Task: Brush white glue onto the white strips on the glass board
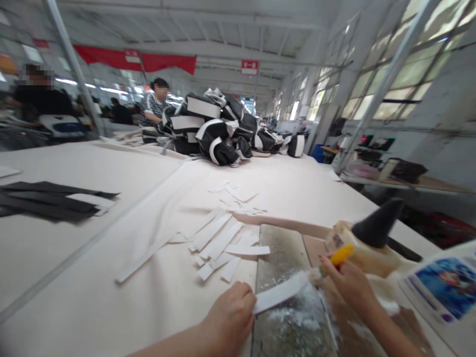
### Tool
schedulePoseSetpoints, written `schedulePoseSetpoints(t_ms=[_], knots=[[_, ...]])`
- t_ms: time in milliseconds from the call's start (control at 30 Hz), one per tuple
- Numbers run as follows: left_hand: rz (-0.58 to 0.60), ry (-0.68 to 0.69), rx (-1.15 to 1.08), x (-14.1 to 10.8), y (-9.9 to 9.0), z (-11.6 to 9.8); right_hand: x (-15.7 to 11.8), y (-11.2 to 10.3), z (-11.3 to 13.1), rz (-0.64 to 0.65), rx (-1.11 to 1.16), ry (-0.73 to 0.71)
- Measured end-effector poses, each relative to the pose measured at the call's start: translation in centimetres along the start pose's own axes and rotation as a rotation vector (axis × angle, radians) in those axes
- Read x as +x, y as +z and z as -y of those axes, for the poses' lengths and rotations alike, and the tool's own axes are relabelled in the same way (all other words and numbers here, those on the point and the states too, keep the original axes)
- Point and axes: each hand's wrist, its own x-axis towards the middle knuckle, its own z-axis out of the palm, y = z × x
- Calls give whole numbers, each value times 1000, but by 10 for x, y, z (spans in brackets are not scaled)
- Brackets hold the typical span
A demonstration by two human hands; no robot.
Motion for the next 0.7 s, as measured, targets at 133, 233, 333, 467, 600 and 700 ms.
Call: schedulePoseSetpoints(t_ms=[133,233,333,467,600,700], knots=[[-113,-34,27,3,-17,6,24,-24,-5,-39,-48,55],[-214,-89,56,7,-35,15,29,-29,5,-55,-48,43],[-269,-181,93,13,-45,30,37,-16,16,-67,-2,-38],[-265,-254,123,22,-38,47,54,21,44,-49,135,-161],[-304,-214,165,25,-27,48,78,73,89,116,186,-391],[-316,-115,207,19,-26,44,98,118,122,204,33,-543]])
